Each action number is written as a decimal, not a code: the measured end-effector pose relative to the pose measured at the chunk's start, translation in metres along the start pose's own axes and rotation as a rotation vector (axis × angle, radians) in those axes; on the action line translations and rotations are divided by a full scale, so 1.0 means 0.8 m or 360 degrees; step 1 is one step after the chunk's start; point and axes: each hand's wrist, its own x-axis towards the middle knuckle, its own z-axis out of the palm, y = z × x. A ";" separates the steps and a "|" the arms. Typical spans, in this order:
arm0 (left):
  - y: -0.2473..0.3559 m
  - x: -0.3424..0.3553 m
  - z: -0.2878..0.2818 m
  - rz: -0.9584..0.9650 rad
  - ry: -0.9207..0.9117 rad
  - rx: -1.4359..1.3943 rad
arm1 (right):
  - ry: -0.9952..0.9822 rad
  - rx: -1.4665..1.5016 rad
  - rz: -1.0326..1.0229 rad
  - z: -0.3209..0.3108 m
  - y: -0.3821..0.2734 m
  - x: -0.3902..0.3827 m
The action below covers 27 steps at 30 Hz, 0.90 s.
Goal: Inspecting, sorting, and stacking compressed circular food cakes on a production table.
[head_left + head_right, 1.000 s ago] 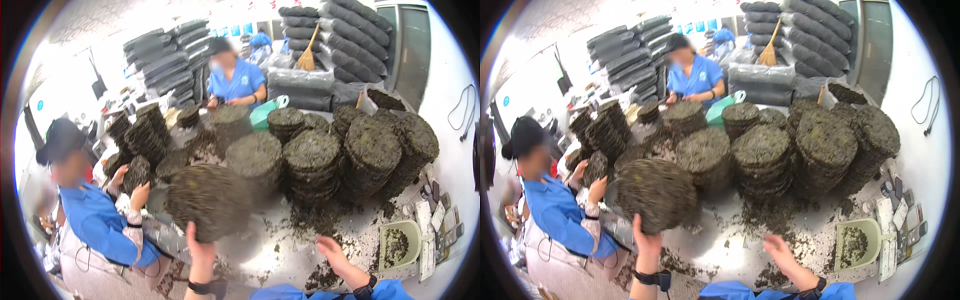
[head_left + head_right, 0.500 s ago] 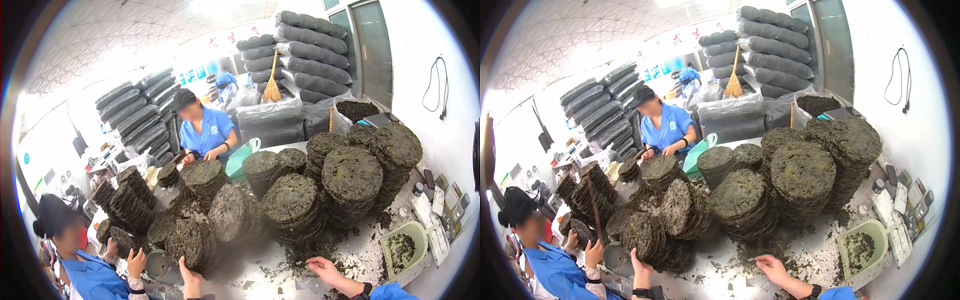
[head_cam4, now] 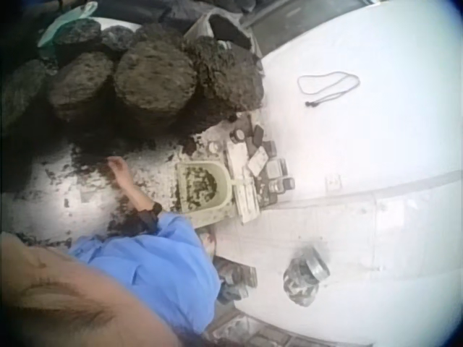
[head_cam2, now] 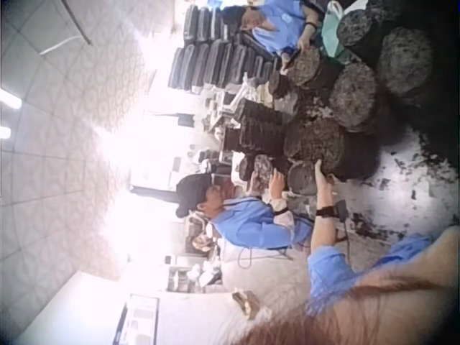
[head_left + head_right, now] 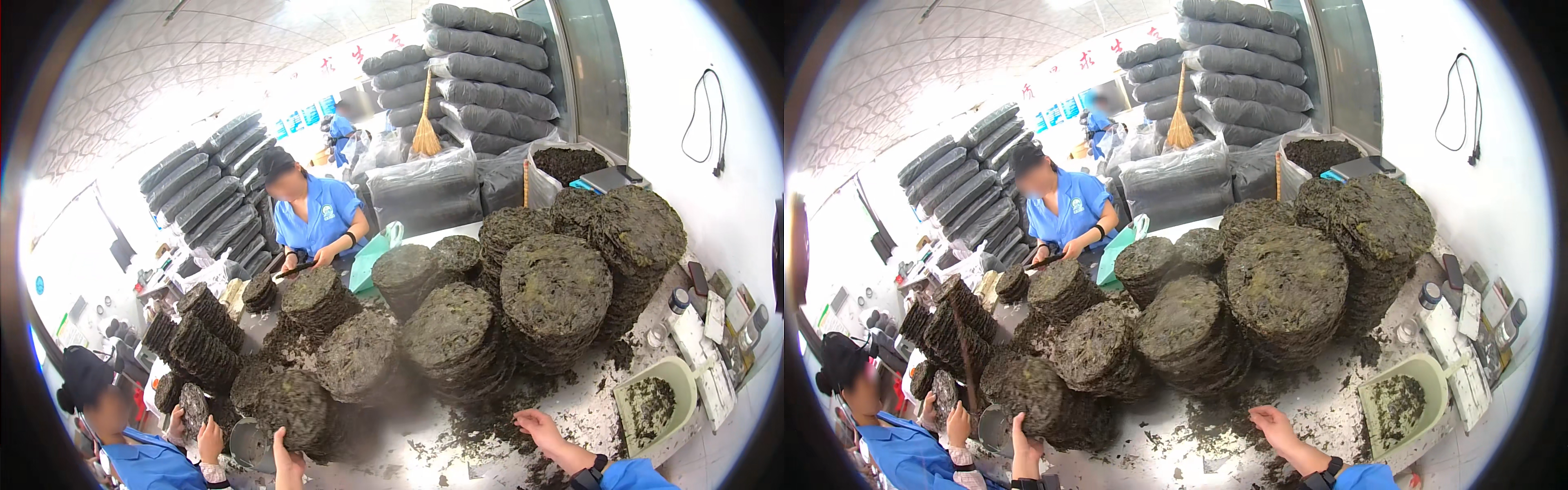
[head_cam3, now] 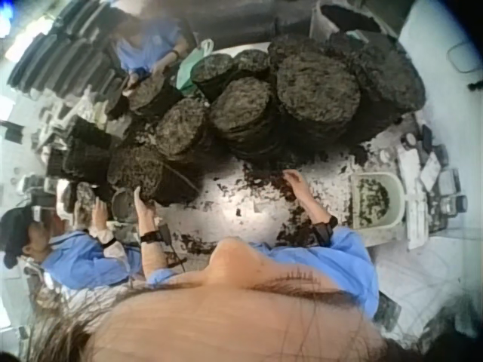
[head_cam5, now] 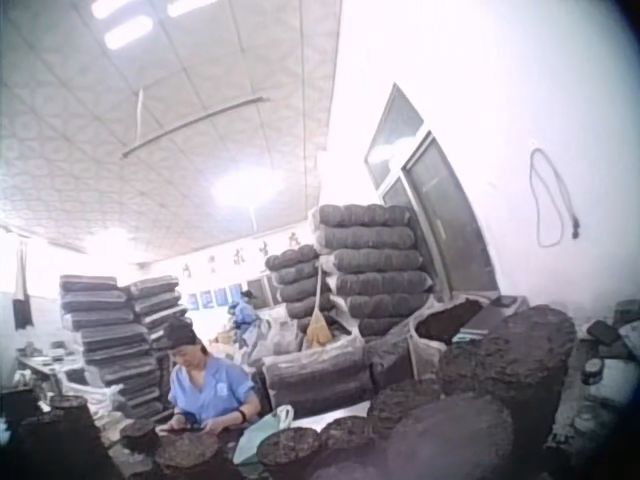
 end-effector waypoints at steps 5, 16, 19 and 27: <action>0.012 -0.025 0.009 0.0012 -0.0024 -0.0135 | -0.0033 0.0049 0.0037 -0.009 0.006 0.005; -0.007 -0.026 -0.004 -0.0122 -0.0127 -0.0080 | -0.0038 0.0022 -0.0075 -0.015 -0.007 0.026; -0.015 -0.028 -0.013 0.0013 -0.0123 -0.0094 | -0.0050 -0.0011 -0.0098 -0.009 -0.008 0.026; -0.027 -0.044 -0.004 0.0051 0.0006 -0.0213 | -0.0067 -0.0112 -0.0045 0.003 -0.003 0.044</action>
